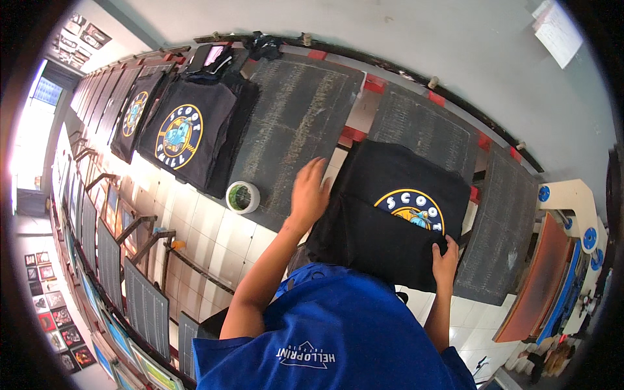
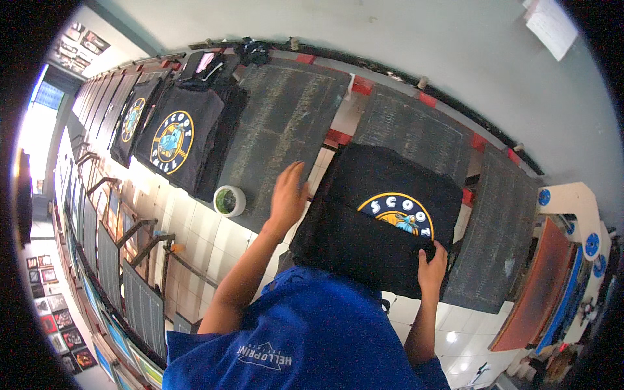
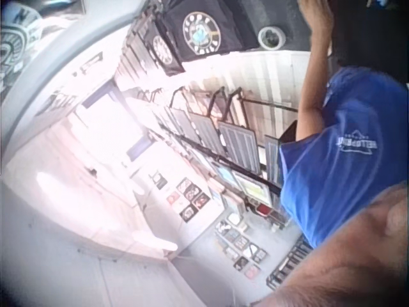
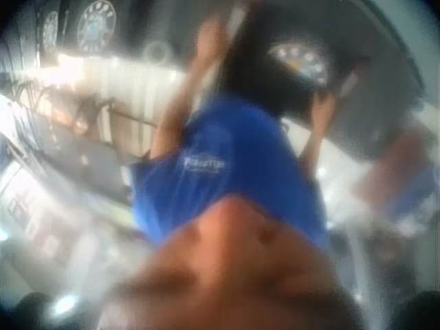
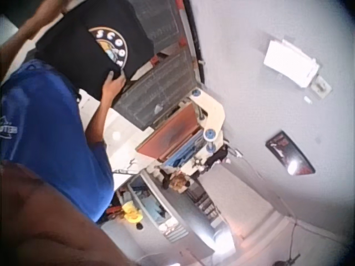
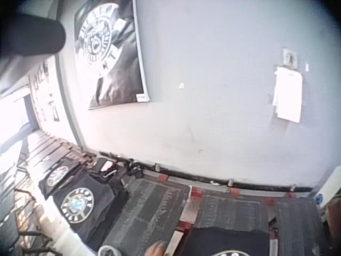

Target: The person folds black t-shirts on printing pallets, applies clear tape to the graphic areas to remove lint or debris, and hangs a white face mask on a wall hook.

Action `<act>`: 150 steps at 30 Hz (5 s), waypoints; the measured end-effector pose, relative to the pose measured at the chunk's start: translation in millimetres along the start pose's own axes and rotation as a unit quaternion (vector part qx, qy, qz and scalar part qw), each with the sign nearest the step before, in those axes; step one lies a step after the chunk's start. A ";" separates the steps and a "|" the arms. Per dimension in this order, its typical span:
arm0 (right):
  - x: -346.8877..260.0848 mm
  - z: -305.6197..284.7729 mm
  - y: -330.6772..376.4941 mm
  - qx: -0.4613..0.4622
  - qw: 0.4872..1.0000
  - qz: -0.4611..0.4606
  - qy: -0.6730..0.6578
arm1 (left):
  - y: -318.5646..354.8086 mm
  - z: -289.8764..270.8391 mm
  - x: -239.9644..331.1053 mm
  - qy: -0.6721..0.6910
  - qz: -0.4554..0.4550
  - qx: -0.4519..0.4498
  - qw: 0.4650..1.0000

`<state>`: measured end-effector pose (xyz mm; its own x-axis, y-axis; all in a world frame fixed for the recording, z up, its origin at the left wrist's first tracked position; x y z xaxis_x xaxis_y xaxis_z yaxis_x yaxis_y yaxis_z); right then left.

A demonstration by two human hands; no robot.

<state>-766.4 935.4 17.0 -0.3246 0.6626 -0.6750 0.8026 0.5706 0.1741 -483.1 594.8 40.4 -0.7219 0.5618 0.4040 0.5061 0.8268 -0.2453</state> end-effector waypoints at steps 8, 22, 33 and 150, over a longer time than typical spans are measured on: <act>-78.3 62.6 4.0 -0.148 0.968 -0.059 -0.194 | 110.7 -72.2 -175.0 -0.189 -0.107 -0.122 0.969; -317.2 0.5 28.9 -0.261 0.841 -0.413 -0.232 | 25.7 -160.3 103.7 0.241 0.261 -0.104 0.929; -257.0 30.7 27.3 -0.391 0.645 0.072 -0.653 | 11.1 -158.0 127.3 0.343 0.266 -0.134 0.891; -280.8 -91.4 69.6 -0.170 0.930 -0.231 -0.228 | 21.5 -187.0 165.4 0.097 0.250 -0.189 0.945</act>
<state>-665.1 833.4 284.2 -0.2868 0.0777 -0.9548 0.4009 0.9150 -0.0459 -503.4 700.3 266.8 -0.2664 0.8338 0.4836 0.9199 0.3698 -0.1307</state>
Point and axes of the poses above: each hand's wrist, its own y-axis away from the middle knuckle, its own z-axis out of the palm, x = y × z, the point moved 5 cm from there along -y, towards the middle knuckle, and after that the axes turned 14 degrees about -y, right-handed, at the moved point
